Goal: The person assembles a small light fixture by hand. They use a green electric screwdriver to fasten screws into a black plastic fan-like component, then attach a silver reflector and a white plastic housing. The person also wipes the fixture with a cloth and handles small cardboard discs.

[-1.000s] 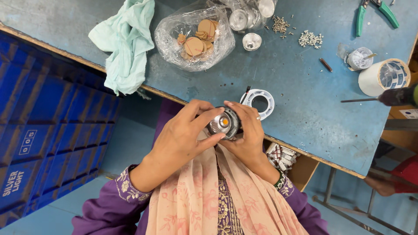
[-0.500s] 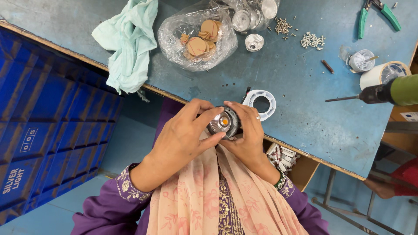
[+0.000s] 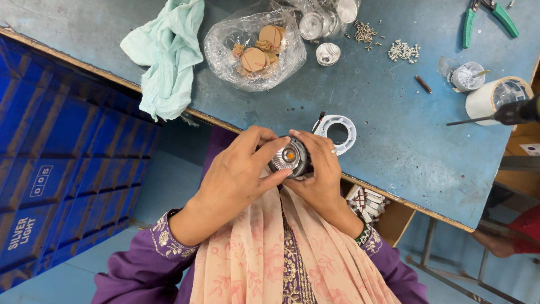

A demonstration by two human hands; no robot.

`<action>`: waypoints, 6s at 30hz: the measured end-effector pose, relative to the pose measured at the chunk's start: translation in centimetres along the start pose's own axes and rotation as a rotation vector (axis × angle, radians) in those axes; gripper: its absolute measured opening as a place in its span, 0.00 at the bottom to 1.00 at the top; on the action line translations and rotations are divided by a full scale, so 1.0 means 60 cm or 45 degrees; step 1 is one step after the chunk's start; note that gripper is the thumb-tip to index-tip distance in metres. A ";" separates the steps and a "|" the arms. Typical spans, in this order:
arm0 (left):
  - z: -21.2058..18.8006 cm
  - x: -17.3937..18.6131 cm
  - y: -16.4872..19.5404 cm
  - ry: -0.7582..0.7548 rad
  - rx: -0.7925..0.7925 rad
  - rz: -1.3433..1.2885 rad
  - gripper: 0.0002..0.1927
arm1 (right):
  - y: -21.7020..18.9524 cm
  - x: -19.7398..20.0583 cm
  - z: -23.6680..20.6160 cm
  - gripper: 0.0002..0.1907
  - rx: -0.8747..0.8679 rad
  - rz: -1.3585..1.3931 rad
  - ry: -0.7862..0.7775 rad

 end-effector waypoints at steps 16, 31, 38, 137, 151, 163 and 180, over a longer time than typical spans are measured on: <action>0.017 0.003 0.020 0.078 -0.004 -0.044 0.23 | 0.007 0.021 0.002 0.40 -0.071 0.094 0.008; 0.004 0.006 0.041 0.201 -0.016 -0.099 0.26 | -0.004 0.037 -0.013 0.39 0.064 0.027 0.125; 0.003 0.011 0.044 0.216 -0.053 -0.037 0.26 | -0.005 0.037 -0.012 0.39 0.058 0.034 0.114; -0.031 -0.005 -0.058 0.156 0.317 -0.643 0.23 | -0.016 0.010 0.012 0.40 0.063 -0.110 -0.049; -0.034 -0.010 -0.070 0.102 0.350 -0.634 0.21 | -0.018 0.007 0.016 0.39 0.050 -0.163 -0.102; -0.017 -0.001 -0.022 0.064 0.097 -0.144 0.22 | -0.017 0.006 0.016 0.37 0.077 -0.129 -0.040; -0.026 -0.001 -0.020 0.205 0.119 -0.132 0.18 | -0.030 0.001 0.012 0.38 0.120 -0.219 0.025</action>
Point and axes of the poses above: each hand's wrist, its own z-axis towards the middle knuckle, its own x-axis out of the back of the hand, y = z × x, the point moved 9 cm from there along z, towards the middle knuckle, and after that the axes turned 13 degrees about -x, right-handed, at the moved point
